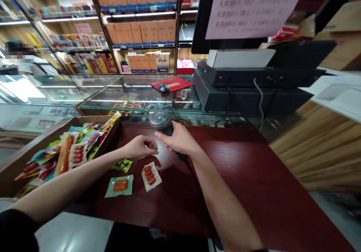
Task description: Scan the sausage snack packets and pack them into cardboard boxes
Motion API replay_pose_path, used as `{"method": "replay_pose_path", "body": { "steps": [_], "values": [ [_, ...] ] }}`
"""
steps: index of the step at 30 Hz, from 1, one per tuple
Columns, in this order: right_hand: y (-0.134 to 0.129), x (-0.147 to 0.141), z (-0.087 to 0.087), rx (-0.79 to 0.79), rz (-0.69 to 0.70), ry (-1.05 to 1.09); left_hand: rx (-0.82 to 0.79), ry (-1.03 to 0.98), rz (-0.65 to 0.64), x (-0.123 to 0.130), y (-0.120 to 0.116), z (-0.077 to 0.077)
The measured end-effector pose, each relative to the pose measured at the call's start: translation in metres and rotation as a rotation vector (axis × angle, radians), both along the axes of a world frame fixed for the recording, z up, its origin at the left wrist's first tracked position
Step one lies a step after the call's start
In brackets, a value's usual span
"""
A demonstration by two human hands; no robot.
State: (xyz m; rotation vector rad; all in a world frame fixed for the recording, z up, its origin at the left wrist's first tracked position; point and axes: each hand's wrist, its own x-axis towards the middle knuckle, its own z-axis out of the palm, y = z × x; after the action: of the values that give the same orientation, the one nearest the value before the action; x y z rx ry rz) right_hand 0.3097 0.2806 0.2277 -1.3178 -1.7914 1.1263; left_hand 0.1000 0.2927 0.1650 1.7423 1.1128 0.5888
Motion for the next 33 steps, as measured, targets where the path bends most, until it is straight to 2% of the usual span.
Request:
{"method": "replay_pose_path", "body": {
  "steps": [3,5,9,15,20,23,25,33],
  "values": [
    [0.003,0.002,-0.001,-0.014,-0.017,0.000,0.140,0.156,-0.352,-0.009,-0.015,0.013],
    [0.004,0.002,-0.001,-0.024,-0.020,0.005,0.139,0.238,-0.495,-0.013,-0.020,0.020],
    [0.004,0.000,0.002,-0.051,-0.022,0.010,0.134,0.277,-0.622,-0.015,-0.021,0.021],
    [0.003,0.001,0.003,-0.067,-0.028,0.022,0.226,0.379,-0.734,-0.015,-0.024,0.004],
    [0.005,0.002,0.000,-0.058,-0.016,0.028,0.407,0.581,-0.690,-0.009,-0.030,-0.006],
    [0.006,0.002,-0.002,-0.053,0.001,0.031,0.373,0.503,-0.660,-0.009,-0.026,-0.003],
    [0.006,0.002,-0.003,-0.052,0.005,0.028,0.288,0.388,-0.580,-0.014,-0.017,0.001],
    [0.004,-0.008,-0.007,-0.079,0.009,0.016,-0.172,-0.235,0.141,-0.042,0.030,0.002]
  ]
}}
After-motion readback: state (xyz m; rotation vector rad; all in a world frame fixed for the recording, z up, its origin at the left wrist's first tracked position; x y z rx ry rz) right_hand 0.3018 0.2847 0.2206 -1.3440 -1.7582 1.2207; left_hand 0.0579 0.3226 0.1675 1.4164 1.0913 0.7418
